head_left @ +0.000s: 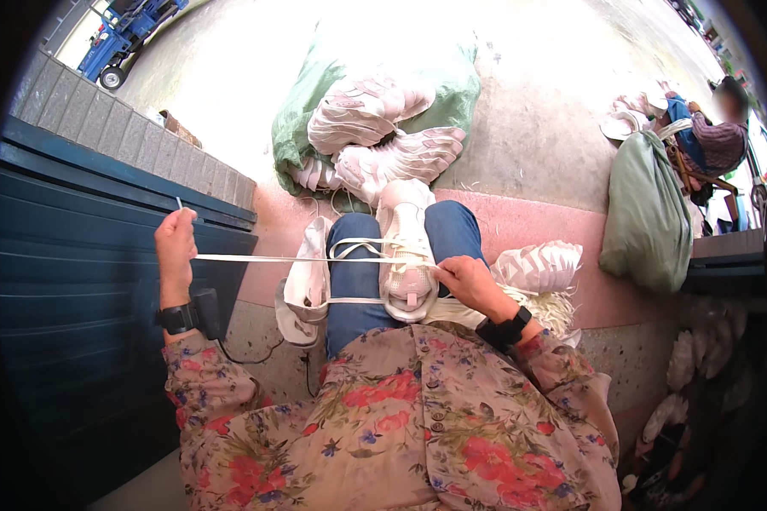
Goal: Lacing white sneakers by hand while sitting near bags of shoe components.
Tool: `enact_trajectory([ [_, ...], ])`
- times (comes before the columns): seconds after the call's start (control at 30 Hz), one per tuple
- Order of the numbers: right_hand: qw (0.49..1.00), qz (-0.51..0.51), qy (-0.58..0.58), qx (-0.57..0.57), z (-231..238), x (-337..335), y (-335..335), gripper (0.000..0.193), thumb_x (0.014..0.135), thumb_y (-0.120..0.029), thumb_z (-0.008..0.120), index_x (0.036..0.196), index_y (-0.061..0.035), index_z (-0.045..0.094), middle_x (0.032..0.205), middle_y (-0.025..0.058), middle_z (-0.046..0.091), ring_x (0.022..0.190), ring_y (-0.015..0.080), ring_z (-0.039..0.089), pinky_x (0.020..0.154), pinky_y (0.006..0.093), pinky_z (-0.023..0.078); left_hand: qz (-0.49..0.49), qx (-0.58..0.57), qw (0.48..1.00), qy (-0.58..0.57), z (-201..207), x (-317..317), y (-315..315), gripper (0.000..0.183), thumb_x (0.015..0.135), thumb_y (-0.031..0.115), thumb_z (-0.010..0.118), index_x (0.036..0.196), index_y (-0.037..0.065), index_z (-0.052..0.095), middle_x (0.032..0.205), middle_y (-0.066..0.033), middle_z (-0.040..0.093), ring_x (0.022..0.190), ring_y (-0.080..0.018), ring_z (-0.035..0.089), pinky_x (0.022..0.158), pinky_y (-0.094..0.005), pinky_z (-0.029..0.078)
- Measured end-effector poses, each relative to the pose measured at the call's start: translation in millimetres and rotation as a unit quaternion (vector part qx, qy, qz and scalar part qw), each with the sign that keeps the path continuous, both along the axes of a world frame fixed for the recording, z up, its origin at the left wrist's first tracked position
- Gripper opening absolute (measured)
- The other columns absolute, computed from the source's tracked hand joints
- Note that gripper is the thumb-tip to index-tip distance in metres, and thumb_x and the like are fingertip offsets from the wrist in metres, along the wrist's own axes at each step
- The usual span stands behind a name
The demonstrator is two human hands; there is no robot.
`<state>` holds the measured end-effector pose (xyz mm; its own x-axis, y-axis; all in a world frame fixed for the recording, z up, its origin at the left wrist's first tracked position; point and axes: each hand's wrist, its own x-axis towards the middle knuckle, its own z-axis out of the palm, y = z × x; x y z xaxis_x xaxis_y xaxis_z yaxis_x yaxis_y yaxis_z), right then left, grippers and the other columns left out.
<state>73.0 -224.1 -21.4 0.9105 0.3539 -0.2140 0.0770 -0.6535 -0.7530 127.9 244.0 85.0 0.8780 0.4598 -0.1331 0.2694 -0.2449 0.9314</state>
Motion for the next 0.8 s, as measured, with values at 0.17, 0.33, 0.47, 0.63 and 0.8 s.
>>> enact_trajectory([
  [0.17, 0.993, -0.074, 0.028, 0.087, 0, -3, -1, 0.027, 0.088, -0.024, 0.057, 0.081, 0.0012, 0.064, 0.079, 0.0179, 0.062, 0.074, 0.0326, 0.060, 0.065, 0.0389, 0.046, -0.175, 0.167, 0.966, 0.090, -57, 14, -74, 0.013, 0.084, 0.016, 0.063, 0.091, 0.005, 0.064, 0.074, 0.0022, 0.057, 0.061, -0.0053, 0.049, 0.049, -0.0228, 0.040],
  [0.33, 0.991, -0.097, 0.036, 0.087, 1, -2, 0, 0.028, 0.088, -0.024, 0.060, 0.082, 0.0026, 0.064, 0.079, 0.0133, 0.060, 0.070, 0.0259, 0.058, 0.064, 0.0337, 0.045, -0.415, 0.197, 0.888, -0.021, -110, 7, -189, 0.022, 0.074, 0.011, 0.064, 0.094, 0.003, 0.065, 0.080, -0.0139, 0.066, 0.075, -0.0243, 0.065, 0.068, -0.0336, 0.051],
  [0.47, 0.980, -0.108, 0.036, 0.165, -2, 0, 1, 0.026, 0.087, -0.022, 0.061, 0.080, 0.0033, 0.062, 0.078, 0.0120, 0.059, 0.069, 0.0224, 0.056, 0.064, 0.0314, 0.044, -0.487, 0.367, 0.791, 0.047, -112, 14, -226, 0.020, 0.075, 0.012, 0.058, 0.091, 0.005, 0.065, 0.085, -0.0195, 0.065, 0.082, -0.0350, 0.063, 0.070, -0.0432, 0.050],
  [0.63, 0.971, -0.123, 0.072, 0.194, -1, 5, 3, 0.024, 0.088, -0.019, 0.059, 0.080, 0.0036, 0.062, 0.084, 0.0087, 0.060, 0.073, 0.0169, 0.055, 0.066, 0.0282, 0.044, -0.457, 0.440, 0.773, -0.001, -99, 9, -228, 0.010, 0.077, 0.011, 0.055, 0.080, 0.003, 0.061, 0.075, -0.0180, 0.063, 0.074, -0.0364, 0.063, 0.063, -0.0467, 0.050],
  [0.8, 0.879, -0.183, 0.105, 0.427, 22, 7, -32, 0.015, 0.087, -0.011, 0.056, 0.082, -0.0004, 0.065, 0.098, 0.0030, 0.062, 0.088, 0.0089, 0.052, 0.078, 0.0234, 0.039, -0.345, 0.415, 0.842, -0.005, -91, -1, -220, 0.011, 0.080, 0.011, 0.051, 0.083, 0.002, 0.058, 0.075, -0.0200, 0.063, 0.072, -0.0386, 0.062, 0.065, -0.0473, 0.049],
])
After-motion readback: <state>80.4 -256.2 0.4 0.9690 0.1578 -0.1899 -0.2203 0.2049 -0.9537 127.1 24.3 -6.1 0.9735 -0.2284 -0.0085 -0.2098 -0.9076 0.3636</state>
